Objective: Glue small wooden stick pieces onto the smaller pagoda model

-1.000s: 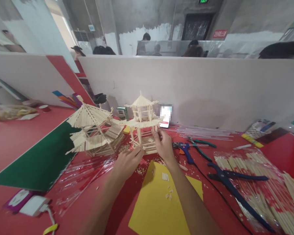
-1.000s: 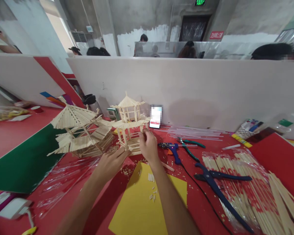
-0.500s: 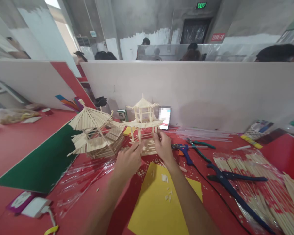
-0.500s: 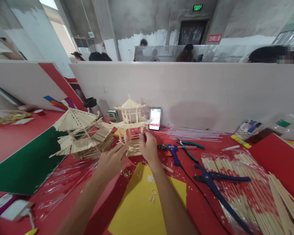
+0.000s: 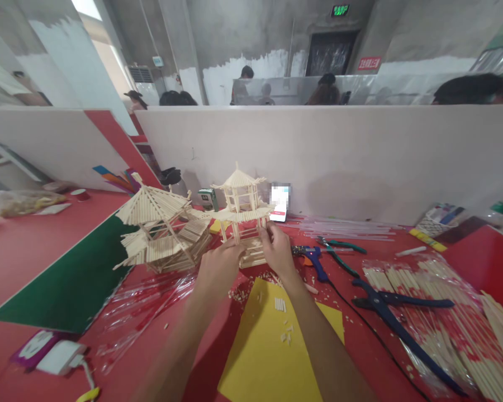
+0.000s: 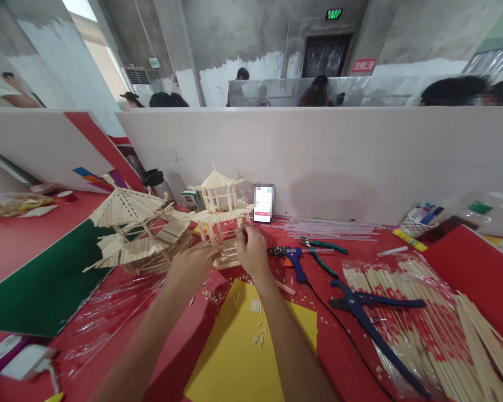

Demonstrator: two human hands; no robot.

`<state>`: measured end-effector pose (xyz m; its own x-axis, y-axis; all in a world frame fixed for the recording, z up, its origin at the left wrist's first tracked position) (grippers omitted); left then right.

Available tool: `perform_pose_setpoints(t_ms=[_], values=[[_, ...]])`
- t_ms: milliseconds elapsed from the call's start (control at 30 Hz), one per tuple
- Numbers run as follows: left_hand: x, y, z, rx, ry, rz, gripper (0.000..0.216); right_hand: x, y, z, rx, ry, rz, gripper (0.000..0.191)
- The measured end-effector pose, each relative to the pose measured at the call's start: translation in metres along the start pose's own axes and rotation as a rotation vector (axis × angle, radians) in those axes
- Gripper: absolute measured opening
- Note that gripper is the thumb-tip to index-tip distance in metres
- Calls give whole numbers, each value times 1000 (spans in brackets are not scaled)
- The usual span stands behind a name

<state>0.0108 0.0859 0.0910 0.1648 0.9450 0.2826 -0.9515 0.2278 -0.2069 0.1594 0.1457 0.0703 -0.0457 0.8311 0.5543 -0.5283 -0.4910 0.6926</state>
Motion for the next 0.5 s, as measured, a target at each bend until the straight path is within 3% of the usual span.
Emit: perform_pose_setpoints(t_ms=[333,500], values=[[-14,-7,-7,103,-203,-117,21,0,-2,1,17,7,-16,26],[-38,-6,-14,-7,-181,-182,19,1,-2,2,25,9,-19,27]])
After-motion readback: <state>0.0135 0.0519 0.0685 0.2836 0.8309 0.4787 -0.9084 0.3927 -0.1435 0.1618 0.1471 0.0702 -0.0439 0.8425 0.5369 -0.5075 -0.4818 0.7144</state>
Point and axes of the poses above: each hand's wrist, its own x-axis towards the middle knuckle, its own z-axis out of the back of the hand, y = z × x, the point moved 5 cm from there along x, towards the middle knuckle, and after that the axes turned 7 degrees about -x, right-handed, at the moved point
